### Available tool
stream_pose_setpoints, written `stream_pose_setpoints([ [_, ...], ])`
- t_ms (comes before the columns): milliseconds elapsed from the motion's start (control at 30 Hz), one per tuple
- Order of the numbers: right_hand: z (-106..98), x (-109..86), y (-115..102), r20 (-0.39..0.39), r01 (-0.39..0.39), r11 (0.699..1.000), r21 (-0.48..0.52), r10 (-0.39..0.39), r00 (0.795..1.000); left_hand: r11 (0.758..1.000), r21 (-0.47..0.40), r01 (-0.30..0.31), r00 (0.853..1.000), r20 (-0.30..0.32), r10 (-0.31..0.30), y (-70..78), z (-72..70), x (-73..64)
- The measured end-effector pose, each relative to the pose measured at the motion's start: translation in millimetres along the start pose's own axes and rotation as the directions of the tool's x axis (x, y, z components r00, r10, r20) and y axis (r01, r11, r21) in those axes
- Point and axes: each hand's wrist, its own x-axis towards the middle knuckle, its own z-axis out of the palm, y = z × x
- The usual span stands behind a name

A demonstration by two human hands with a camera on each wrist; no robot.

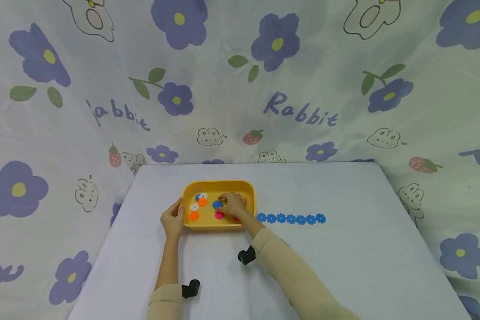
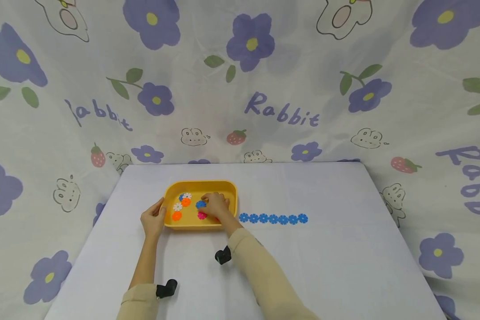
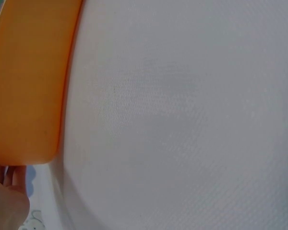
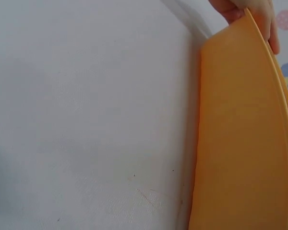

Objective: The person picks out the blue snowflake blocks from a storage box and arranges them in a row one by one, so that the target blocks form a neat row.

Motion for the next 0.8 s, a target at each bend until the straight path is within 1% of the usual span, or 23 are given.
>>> stream_pose_setpoints([
  [67,0,0.8,-1,0.002,0.001,1.0,-0.018,-0.001,1.0,1.0,0.003,-0.003,1.0,0.002,0.003,1.9,-0.2,0.1],
  [133,1,1.3,-1,0.007,-0.005,0.999,-0.042,0.005,1.0,1.0,-0.006,0.006,1.0,0.009,-0.006,10.1,-1.1,-1.2],
  [200,1,1.3,0,0.012,-0.008,0.999,-0.041,0.009,1.0,1.0,-0.016,0.001,1.0,0.012,-0.001,10.2,-1.2,-1.6],
  [233,1,1.2,0,0.013,-0.006,0.999,-0.031,0.006,1.0,1.0,-0.022,0.001,1.0,0.017,-0.001,15.4,-1.9,-3.2],
  [300,1,1.6,2,0.019,0.002,1.0,0.019,-0.003,1.0,1.0,-0.028,0.003,1.0,0.027,-0.002,24.9,-3.2,-6.3],
  [333,1,1.7,3,0.02,0.012,0.999,0.047,-0.013,1.0,1.0,-0.025,0.006,1.0,0.029,-0.005,26.7,-3.4,-7.4],
  [433,2,2.5,7,0.007,0.064,0.989,0.132,-0.065,0.998,1.0,-0.01,0.022,0.999,0.029,-0.022,29.2,-3.2,-8.7],
  [533,2,3.4,9,-0.023,0.123,0.967,0.225,-0.121,0.992,1.0,-0.001,0.029,0.999,0.026,-0.029,28.8,-2.8,-8.6],
  [600,1,3.2,10,-0.045,0.152,0.932,0.327,-0.146,0.988,1.0,-0.002,0.028,0.999,0.029,-0.028,28.1,-2.5,-8.2],
  [633,0,2.9,10,-0.048,0.157,0.905,0.394,-0.15,0.988,1.0,-0.001,0.026,0.999,0.03,-0.026,27.5,-2.4,-8.1],
  [700,-2,1.3,9,-0.041,0.144,0.831,0.537,-0.144,0.989,1.0,0.004,0.022,0.999,0.03,-0.022,27.0,-2.4,-7.7],
  [800,-7,-2.7,7,-0.014,0.09,0.708,0.7,-0.112,0.994,1.0,0.006,0.017,0.999,0.028,-0.017,27.0,-2.9,-7.2],
])
